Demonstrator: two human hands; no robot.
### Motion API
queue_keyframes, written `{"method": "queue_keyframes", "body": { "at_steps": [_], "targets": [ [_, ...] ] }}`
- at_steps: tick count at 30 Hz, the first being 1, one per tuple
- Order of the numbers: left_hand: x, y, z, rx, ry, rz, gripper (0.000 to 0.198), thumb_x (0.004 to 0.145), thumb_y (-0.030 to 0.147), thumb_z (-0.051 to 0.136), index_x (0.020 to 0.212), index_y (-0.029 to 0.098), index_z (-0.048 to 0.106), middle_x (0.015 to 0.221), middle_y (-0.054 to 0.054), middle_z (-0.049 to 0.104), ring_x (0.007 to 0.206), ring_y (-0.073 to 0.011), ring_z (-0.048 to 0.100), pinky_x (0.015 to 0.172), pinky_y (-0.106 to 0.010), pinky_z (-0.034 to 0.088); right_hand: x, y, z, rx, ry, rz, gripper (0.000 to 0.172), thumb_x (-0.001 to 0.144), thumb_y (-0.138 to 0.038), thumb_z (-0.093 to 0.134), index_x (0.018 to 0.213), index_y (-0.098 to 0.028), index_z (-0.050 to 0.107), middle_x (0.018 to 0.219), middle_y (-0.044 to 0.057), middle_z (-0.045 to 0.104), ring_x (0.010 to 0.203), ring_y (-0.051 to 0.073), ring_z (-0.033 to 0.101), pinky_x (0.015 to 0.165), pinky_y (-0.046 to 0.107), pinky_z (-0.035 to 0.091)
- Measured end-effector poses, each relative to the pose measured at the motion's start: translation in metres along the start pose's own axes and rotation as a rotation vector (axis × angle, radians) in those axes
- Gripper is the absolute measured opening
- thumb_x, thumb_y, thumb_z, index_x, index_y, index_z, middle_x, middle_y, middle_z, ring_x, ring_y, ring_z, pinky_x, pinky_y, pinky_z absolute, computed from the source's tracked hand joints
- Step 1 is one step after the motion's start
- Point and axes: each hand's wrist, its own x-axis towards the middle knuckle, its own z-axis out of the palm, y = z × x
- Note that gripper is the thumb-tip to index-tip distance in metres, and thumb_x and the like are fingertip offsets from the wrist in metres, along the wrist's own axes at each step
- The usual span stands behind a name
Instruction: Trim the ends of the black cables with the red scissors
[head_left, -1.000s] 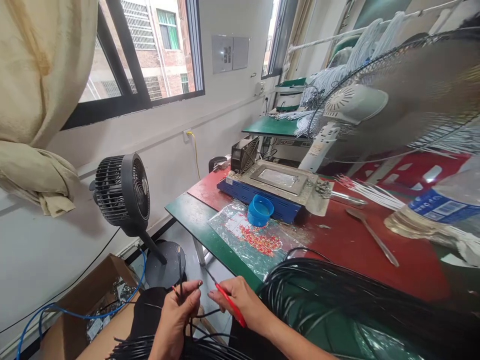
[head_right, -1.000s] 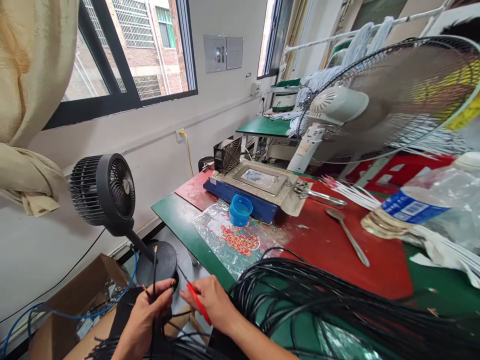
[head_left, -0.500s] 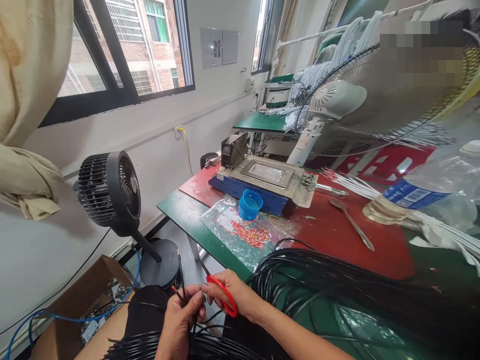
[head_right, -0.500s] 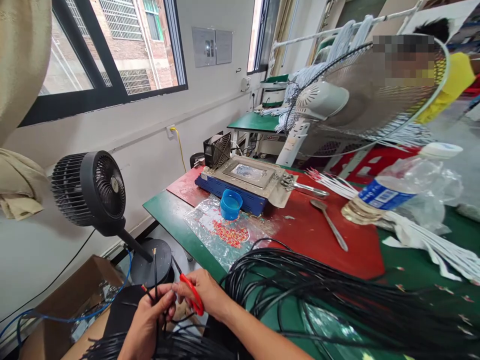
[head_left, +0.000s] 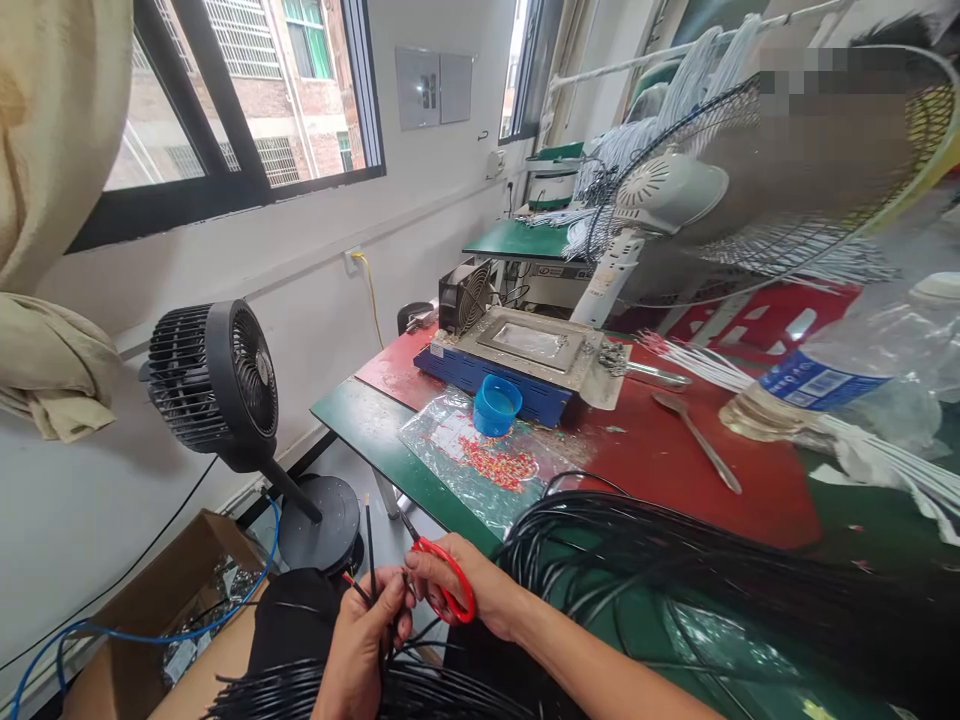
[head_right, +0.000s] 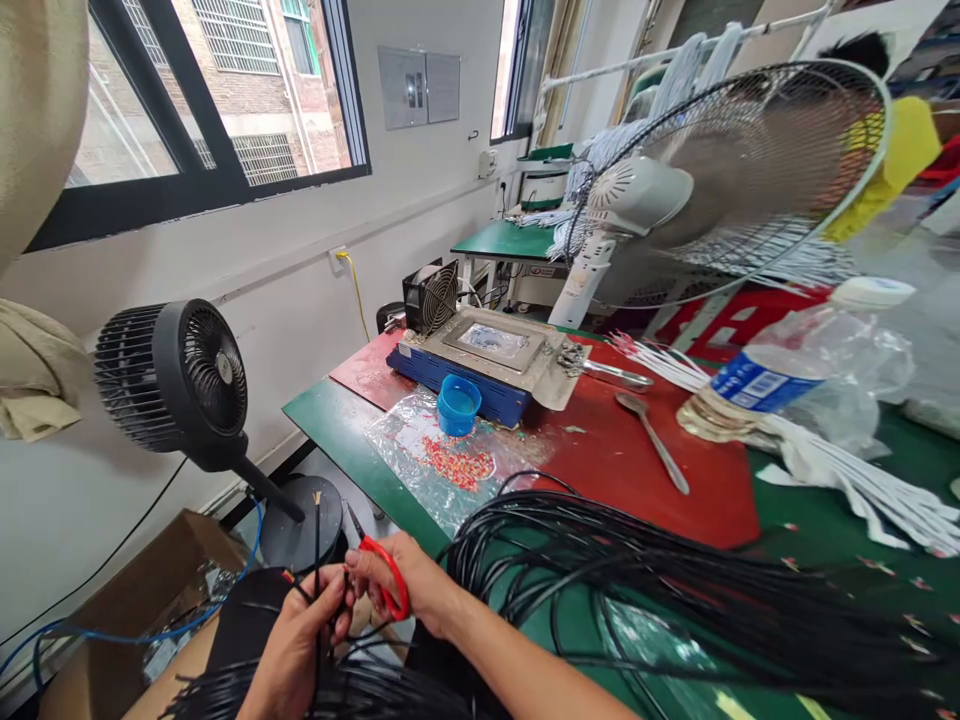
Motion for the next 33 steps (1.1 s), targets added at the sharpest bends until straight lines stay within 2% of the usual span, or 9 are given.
{"method": "queue_keyframes", "body": {
  "at_steps": [4,11,16,22,28,33],
  "targets": [
    [0.0005,-0.0028,-0.0012,0.014,0.000,0.009,0.023,0.067,0.036,0.063,0.062,0.013,0.059,0.053,0.002,0.052,0.041,-0.0030,0.037,0.042,-0.018,0.021,0.0005,0.0013,-0.0024,0.005,-0.029,0.021,0.046,0.069,-0.055,0.060,0.056,-0.011,0.058,0.034,-0.005,0.042,0.030,0.005,0.035,0.034,0.018,0.026],
    [0.0012,-0.0040,-0.0002,-0.044,0.020,0.046,0.022,0.067,0.035,0.064,0.061,0.014,0.059,0.051,0.002,0.052,0.045,-0.0041,0.038,0.045,-0.017,0.026,-0.0015,0.0020,-0.0054,0.061,-0.063,0.110,0.046,0.067,-0.055,0.062,0.057,-0.011,0.056,0.040,-0.004,0.047,0.032,0.005,0.039,0.032,0.017,0.026],
    [0.0035,-0.0046,-0.0005,-0.052,0.031,0.067,0.019,0.068,0.033,0.064,0.068,0.014,0.061,0.056,0.001,0.053,0.047,-0.0052,0.040,0.047,-0.018,0.029,0.0003,0.0033,-0.0042,0.070,-0.030,0.075,0.050,0.066,-0.060,0.059,0.055,-0.011,0.056,0.036,-0.005,0.044,0.030,0.004,0.037,0.033,0.017,0.025],
    [0.0038,-0.0067,-0.0035,0.025,-0.003,0.076,0.021,0.070,0.035,0.061,0.067,0.014,0.061,0.058,0.000,0.054,0.051,-0.0067,0.040,0.049,-0.021,0.029,0.0007,0.0042,-0.0033,0.049,-0.036,0.068,0.049,0.066,-0.059,0.059,0.055,-0.012,0.055,0.037,-0.005,0.045,0.030,0.005,0.037,0.033,0.018,0.024],
    [0.0060,-0.0083,-0.0075,0.001,0.045,0.043,0.021,0.070,0.036,0.062,0.078,0.016,0.062,0.052,0.003,0.052,0.050,-0.0070,0.040,0.050,-0.021,0.029,-0.0002,0.0063,-0.0005,-0.031,-0.056,0.080,0.046,0.062,-0.056,0.065,0.055,-0.011,0.056,0.036,-0.005,0.044,0.030,0.005,0.037,0.032,0.017,0.025],
    [0.0053,-0.0047,-0.0050,0.010,0.031,0.061,0.020,0.070,0.035,0.061,0.073,0.015,0.061,0.061,0.001,0.054,0.052,-0.0069,0.041,0.051,-0.021,0.030,0.0025,0.0078,-0.0028,0.046,-0.032,0.049,0.052,0.066,-0.062,0.058,0.055,-0.012,0.056,0.035,-0.005,0.044,0.030,0.005,0.037,0.033,0.018,0.025]
  ]
}}
